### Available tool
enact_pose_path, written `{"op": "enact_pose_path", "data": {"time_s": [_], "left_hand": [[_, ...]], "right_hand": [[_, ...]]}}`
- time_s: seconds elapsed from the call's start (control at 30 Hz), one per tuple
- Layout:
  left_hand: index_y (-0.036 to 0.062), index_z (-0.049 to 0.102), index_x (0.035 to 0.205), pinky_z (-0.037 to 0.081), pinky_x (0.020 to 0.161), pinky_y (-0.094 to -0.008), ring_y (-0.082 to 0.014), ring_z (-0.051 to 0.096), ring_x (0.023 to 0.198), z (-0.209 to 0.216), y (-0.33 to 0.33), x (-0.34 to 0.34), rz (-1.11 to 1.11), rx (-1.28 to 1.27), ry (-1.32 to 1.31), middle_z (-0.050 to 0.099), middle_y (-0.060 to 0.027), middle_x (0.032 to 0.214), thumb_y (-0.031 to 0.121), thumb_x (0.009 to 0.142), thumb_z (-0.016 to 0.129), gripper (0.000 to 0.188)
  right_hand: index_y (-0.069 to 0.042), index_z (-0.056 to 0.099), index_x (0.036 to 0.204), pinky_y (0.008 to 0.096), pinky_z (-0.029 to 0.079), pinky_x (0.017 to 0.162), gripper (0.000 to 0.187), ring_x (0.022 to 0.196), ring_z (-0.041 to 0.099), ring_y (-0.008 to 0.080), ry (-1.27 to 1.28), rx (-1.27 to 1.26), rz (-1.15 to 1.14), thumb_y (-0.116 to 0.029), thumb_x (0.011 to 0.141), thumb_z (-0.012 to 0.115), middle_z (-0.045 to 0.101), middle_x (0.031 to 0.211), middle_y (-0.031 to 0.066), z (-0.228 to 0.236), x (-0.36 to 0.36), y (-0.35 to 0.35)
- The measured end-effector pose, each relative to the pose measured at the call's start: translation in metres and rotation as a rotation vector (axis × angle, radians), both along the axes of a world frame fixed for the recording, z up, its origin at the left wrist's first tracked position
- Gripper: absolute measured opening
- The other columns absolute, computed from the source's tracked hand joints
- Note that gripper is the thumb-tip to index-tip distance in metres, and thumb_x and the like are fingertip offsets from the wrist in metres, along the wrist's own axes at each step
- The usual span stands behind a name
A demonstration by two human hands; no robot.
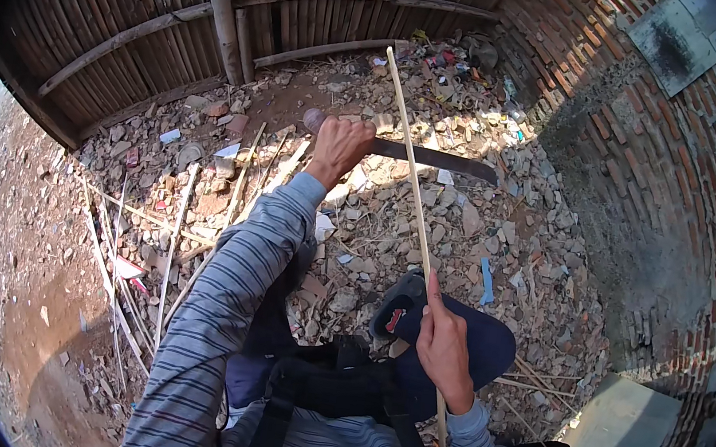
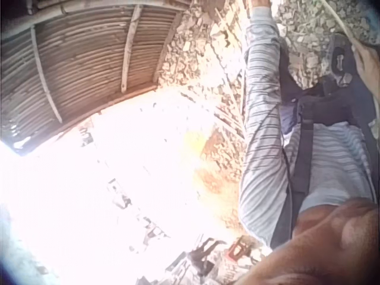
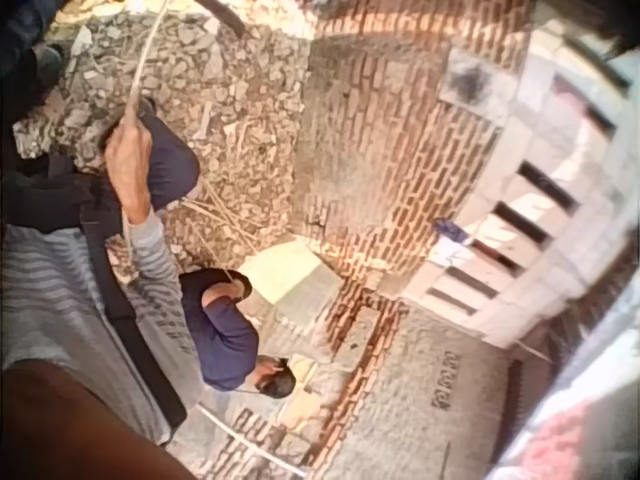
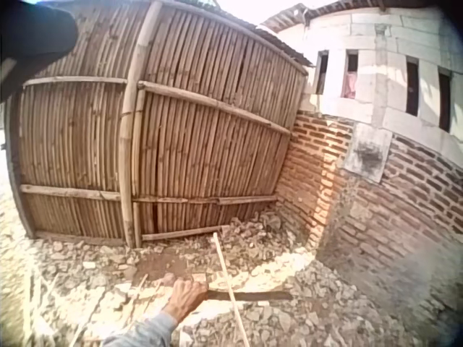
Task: The person scrapes and shaves bamboo sticks with a large knife, holding each stick by hand and peeling along its length.
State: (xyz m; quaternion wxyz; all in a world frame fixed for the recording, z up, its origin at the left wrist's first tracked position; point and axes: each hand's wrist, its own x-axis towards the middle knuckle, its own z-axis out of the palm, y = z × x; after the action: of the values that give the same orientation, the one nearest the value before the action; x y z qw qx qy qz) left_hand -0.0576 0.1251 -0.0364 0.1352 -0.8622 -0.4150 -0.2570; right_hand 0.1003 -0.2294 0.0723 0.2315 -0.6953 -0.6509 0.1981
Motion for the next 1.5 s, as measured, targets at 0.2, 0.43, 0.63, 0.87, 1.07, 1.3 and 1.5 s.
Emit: {"op": "enact_pose_path", "data": {"time_s": [0.2, 0.43, 0.63, 0.87, 1.07, 1.3, 1.5], "left_hand": [[0.0115, 0.066, 0.094, 0.05, 0.055, -0.0423, -0.0245, 0.073, 0.065, -0.007, -0.011, 0.024, -0.056, -0.077, 0.143, 0.072, -0.0095, 0.071, 0.019, 0.096, 0.058, 0.011], [0.0105, 0.075, 0.084, 0.058, 0.065, -0.0462, -0.0323, 0.077, 0.079, 0.014, 0.004, -0.007, 0.18, -0.151, -0.003, 0.076, -0.0155, 0.085, 0.017, 0.092, 0.062, 0.017], [0.0123, 0.075, 0.082, 0.056, 0.062, -0.0442, -0.0285, 0.077, 0.077, 0.014, 0.002, -0.005, 0.129, -0.102, 0.111, 0.076, -0.012, 0.083, 0.018, 0.094, 0.063, 0.018], [0.0133, 0.074, 0.08, 0.055, 0.061, -0.0422, -0.0251, 0.076, 0.074, 0.008, 0.008, -0.01, 0.15, -0.117, 0.139, 0.076, -0.0097, 0.082, 0.019, 0.096, 0.061, 0.022], [0.0108, 0.073, 0.081, 0.056, 0.061, -0.0442, -0.0261, 0.077, 0.074, 0.014, 0.008, -0.022, 0.192, -0.108, 0.035, 0.076, -0.0137, 0.081, 0.016, 0.095, 0.061, 0.02], [0.0104, 0.072, 0.085, 0.054, 0.059, -0.0453, -0.0297, 0.076, 0.07, 0.014, 0.004, -0.005, 0.065, -0.089, 0.093, 0.074, -0.0141, 0.075, 0.017, 0.092, 0.062, 0.013], [0.0115, 0.076, 0.081, 0.057, 0.065, -0.0441, -0.0287, 0.077, 0.08, 0.012, 0.019, -0.034, 0.228, -0.118, 0.056, 0.076, -0.0123, 0.084, 0.016, 0.092, 0.063, 0.018]], "right_hand": [[0.003, 0.035, 0.161, 0.0484, 0.049, 0.063, 0.068, 0.062, 0.063, 0.042, 0.139, -0.08, -0.13, 0.009, 0.095, 0.052, 0.058, 0.068, 0.0234, 0.001, -0.002, 0.03], [-0.001, 0.039, 0.161, 0.0457, 0.051, 0.066, 0.069, 0.068, 0.066, 0.0428, 0.111, 0.034, -0.063, 0.009, 0.094, 0.053, 0.063, 0.076, 0.0256, -0.018, -0.025, -0.024], [0.007, 0.036, 0.16, 0.0507, 0.054, 0.067, 0.077, 0.069, 0.069, 0.0427, -0.033, 0.016, -0.055, 0.009, 0.086, 0.058, 0.068, 0.077, 0.0247, -0.024, -0.022, 0.05], [0.007, 0.039, 0.158, 0.0508, 0.052, 0.065, 0.071, 0.064, 0.065, 0.0439, -0.001, -0.038, -0.052, 0.01, 0.089, 0.053, 0.061, 0.07, 0.026, -0.007, -0.029, 0.058], [0.007, 0.04, 0.157, 0.0489, 0.052, 0.064, 0.069, 0.065, 0.065, 0.0442, -0.013, 0.03, -0.058, 0.01, 0.089, 0.054, 0.061, 0.072, 0.027, -0.001, -0.054, 0.021], [0.005, 0.038, 0.159, 0.0489, 0.051, 0.066, 0.071, 0.065, 0.065, 0.0436, -0.09, -0.002, -0.068, 0.008, 0.09, 0.055, 0.061, 0.072, 0.0278, -0.003, -0.026, 0.091], [0.004, 0.039, 0.159, 0.0499, 0.053, 0.068, 0.07, 0.066, 0.066, 0.0432, -0.002, -0.078, -0.028, 0.011, 0.09, 0.054, 0.063, 0.074, 0.0267, 0.009, -0.04, -0.002]]}}
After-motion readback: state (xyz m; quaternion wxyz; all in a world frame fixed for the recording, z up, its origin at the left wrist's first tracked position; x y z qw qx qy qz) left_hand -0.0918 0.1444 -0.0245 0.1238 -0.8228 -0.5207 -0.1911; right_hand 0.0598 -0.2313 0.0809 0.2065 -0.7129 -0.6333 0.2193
